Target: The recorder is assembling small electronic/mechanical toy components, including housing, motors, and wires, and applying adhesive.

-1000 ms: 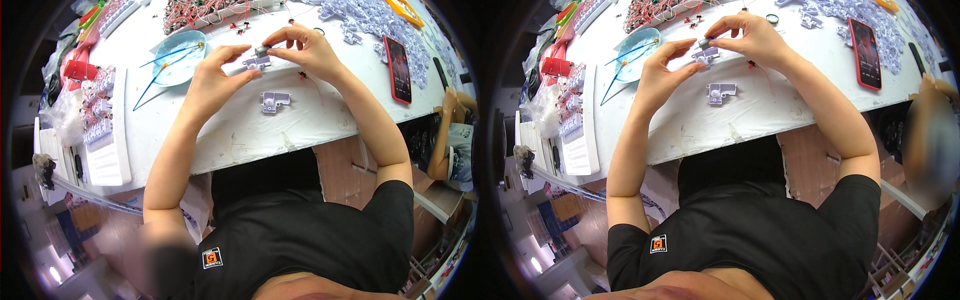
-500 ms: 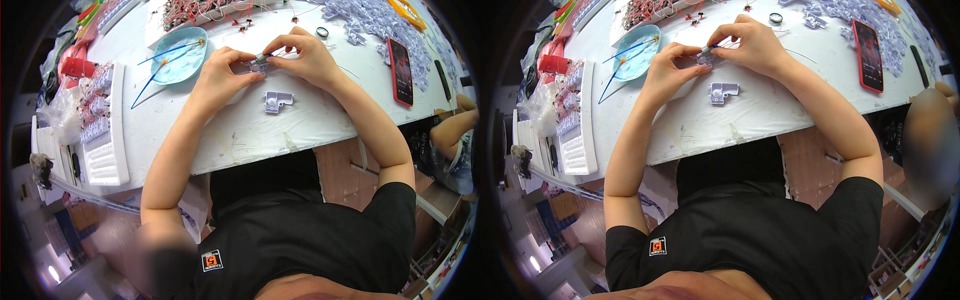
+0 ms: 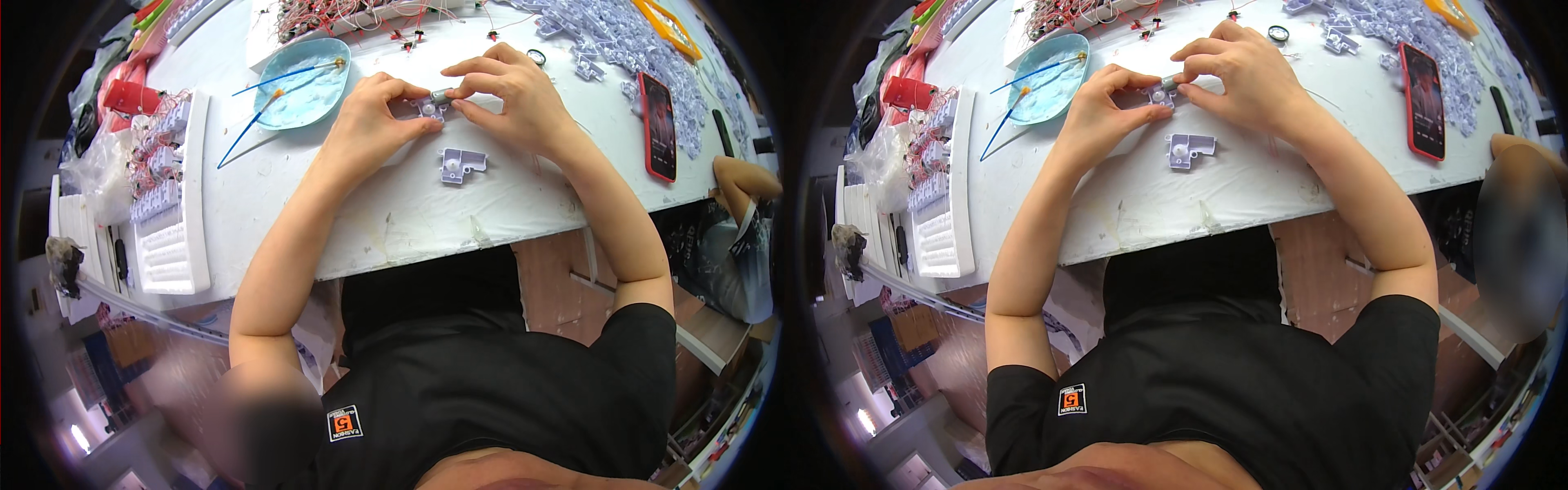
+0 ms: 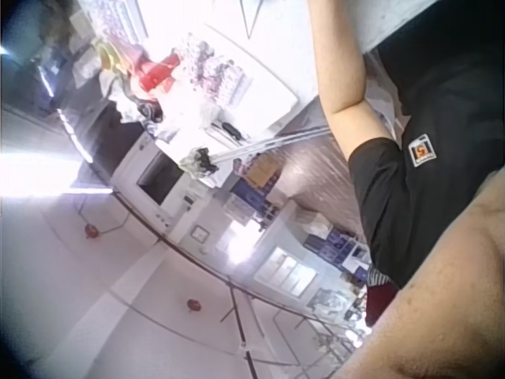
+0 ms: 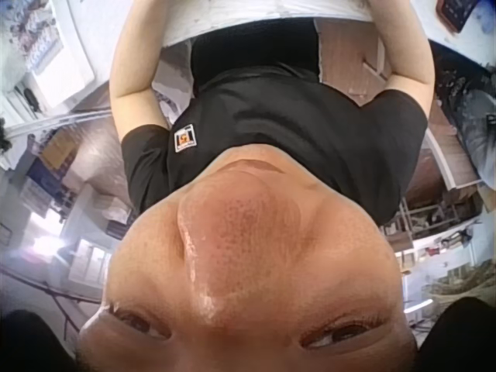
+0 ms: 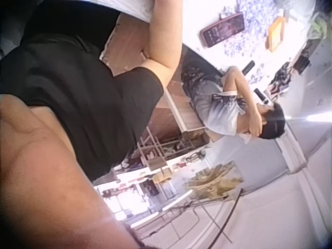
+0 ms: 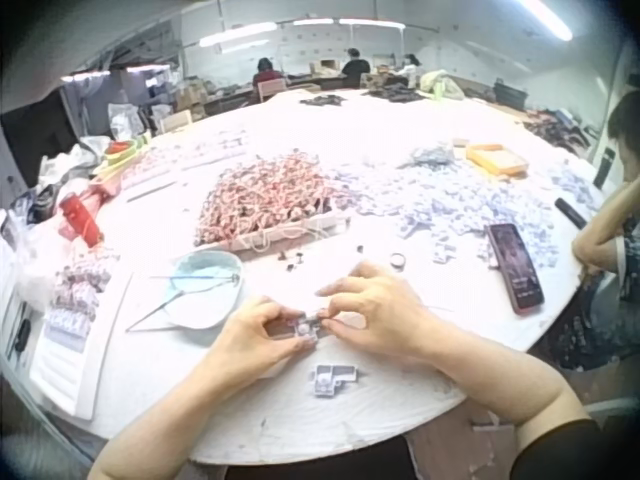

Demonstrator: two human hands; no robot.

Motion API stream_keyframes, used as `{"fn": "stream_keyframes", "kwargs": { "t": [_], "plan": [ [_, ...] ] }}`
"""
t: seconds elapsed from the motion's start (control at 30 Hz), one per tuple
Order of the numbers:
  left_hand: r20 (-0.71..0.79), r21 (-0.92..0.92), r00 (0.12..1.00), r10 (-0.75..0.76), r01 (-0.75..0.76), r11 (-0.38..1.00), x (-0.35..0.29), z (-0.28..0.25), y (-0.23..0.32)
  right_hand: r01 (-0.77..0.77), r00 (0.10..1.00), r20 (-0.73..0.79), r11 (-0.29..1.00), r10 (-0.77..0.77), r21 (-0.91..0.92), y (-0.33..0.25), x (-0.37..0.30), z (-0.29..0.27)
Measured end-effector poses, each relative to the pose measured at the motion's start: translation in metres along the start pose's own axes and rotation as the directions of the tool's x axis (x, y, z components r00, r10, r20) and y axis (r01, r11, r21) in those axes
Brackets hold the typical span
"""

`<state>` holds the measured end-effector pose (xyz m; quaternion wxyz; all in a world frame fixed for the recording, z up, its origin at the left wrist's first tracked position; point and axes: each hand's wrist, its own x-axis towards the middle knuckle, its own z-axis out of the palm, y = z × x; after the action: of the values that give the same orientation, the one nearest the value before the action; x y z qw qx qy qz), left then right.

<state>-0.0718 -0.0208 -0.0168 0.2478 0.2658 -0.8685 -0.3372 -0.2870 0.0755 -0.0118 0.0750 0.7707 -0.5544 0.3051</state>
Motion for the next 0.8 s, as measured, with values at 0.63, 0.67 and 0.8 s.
{"fn": "stream_keyframes", "kwargs": {
  "t": [0.63, 0.67, 0.8],
  "plan": [
    [-0.419, -0.275, 0.908, -0.01, -0.117, 0.954, 0.006, -0.055, 0.0, -0.035, 0.999, 0.012, 0.971, 0.033, 0.237, 0.012, 0.004, -0.012],
    [-0.361, -0.224, 0.932, -0.002, -0.085, 0.971, 0.004, -0.048, -0.003, -0.036, 0.999, 0.01, 0.97, 0.034, 0.24, 0.011, 0.005, -0.012],
    [-0.035, 0.079, 0.99, 0.134, -0.131, 0.988, -0.001, -0.017, 0.018, -0.015, 0.999, 0.034, 0.987, 0.01, 0.157, 0.016, 0.0, -0.01]
  ]
}}
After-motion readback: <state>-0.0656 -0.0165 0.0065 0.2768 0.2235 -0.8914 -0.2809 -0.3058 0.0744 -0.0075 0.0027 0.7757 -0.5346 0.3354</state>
